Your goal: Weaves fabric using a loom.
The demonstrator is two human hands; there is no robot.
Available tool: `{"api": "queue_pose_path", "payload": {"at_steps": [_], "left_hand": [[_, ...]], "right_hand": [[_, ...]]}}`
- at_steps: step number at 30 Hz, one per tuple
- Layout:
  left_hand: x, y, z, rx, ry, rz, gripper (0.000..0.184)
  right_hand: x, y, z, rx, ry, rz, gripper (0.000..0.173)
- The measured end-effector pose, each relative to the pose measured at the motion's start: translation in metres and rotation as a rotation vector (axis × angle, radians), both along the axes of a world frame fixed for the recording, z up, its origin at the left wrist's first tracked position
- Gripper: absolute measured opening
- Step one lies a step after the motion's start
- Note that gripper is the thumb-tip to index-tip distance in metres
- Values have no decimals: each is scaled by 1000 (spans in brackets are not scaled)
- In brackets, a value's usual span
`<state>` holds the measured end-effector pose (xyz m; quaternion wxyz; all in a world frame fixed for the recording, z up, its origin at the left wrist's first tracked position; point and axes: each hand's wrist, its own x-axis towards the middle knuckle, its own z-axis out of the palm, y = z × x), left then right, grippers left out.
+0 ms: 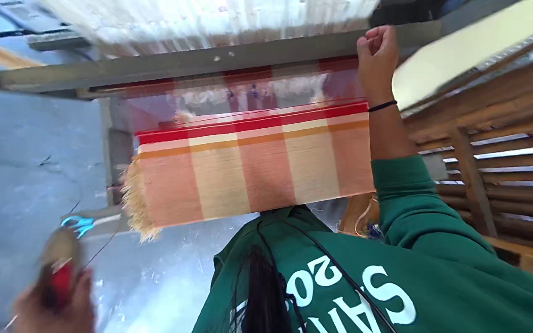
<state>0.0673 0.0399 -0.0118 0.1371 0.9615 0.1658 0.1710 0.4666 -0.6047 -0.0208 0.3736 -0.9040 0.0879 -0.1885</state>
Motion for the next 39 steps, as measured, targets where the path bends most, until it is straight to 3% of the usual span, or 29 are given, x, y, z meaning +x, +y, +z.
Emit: {"api": "queue_pose_path", "payload": {"at_steps": [4,7,13,19,24,30,39], "left_hand": [[60,-77,-14,-84,107,-123,59],[90,-123,-36,-68,158,-227,57],[102,-176,-80,-150,121,-333,58],[109,-185,-104,-190,199,-309,59],[138,-182,-106,-150,221,-342,58],[181,-181,-124,4,189,-431,54],[178,-172,-143,22,57,-474,61]], "right_hand": [[49,110,10,-274,-8,430,58],[72,151,-17,-485,77,399,70],[35,155,-19,-515,159,376,77],[-60,154,-38,-554,176,356,74],[-37,161,-42,-609,142,297,73],[0,158,-33,-553,237,312,84],[-59,155,-27,-444,302,308,74]]}}
